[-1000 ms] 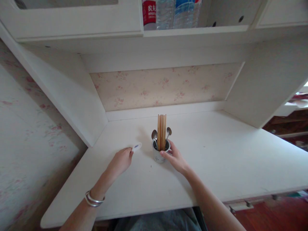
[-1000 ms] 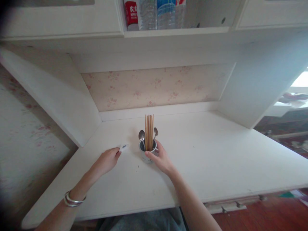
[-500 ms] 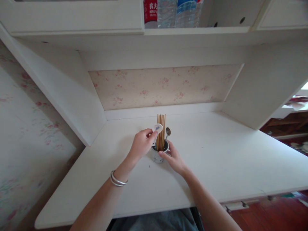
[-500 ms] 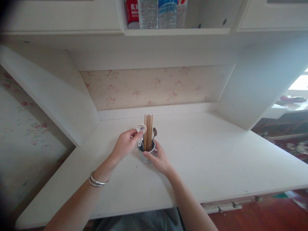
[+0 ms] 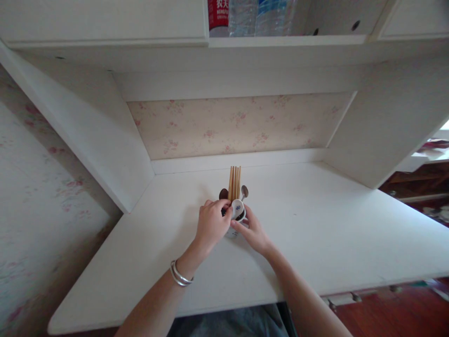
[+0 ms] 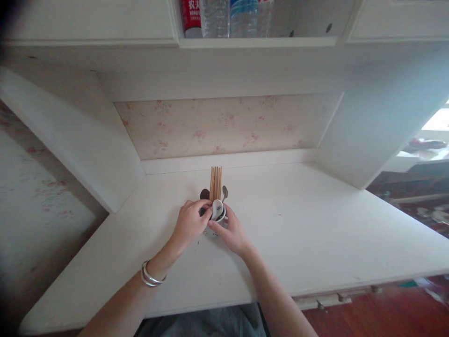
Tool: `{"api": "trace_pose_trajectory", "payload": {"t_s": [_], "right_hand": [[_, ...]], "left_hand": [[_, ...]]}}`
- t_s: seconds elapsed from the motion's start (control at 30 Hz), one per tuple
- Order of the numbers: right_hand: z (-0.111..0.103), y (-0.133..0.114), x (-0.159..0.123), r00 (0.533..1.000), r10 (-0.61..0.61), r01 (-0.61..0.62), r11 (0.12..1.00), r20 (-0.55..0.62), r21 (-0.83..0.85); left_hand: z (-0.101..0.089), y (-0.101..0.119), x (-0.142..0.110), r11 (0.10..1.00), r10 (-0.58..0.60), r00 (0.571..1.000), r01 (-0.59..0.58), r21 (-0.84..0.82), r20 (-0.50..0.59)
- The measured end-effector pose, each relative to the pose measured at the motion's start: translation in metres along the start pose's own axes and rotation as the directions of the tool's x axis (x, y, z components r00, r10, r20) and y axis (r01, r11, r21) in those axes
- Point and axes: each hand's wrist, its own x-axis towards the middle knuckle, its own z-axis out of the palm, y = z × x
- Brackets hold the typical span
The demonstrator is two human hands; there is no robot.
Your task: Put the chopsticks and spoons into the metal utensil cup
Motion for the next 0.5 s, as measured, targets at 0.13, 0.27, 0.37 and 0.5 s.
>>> {"api": "trace_pose_trajectory", "payload": {"t_s": [0.13, 0.27, 0.37, 0.5], "right_hand": [[-0.001, 0.000, -0.001, 1.000, 0.017, -0.017, 1.000, 0.002, -0.011], [0.001, 0.005, -0.002, 1.000, 0.004, -0.004, 0.999, -0.013, -0.036], [0.008, 0.010, -0.001, 0.998, -0.015, 0.010, 0.996, -0.055, -0.087], [0.012, 0.014, 0.002, 0.991, 0.030, -0.037, 0.998, -0.132, -0.051]], "left_hand": [[0.002, -0.005, -0.001, 0.997, 0.017, 1.000, -0.018, -0.072, -0.021], [0.000, -0.011, -0.007, 0.980, 0.029, 0.997, -0.042, -0.192, -0.068], [-0.001, -0.022, -0.012, 0.956, -0.036, 0.992, -0.003, -0.294, -0.125], [0.006, -0.051, -0.013, 0.914, -0.214, 0.970, 0.158, -0.374, -0.113]]}}
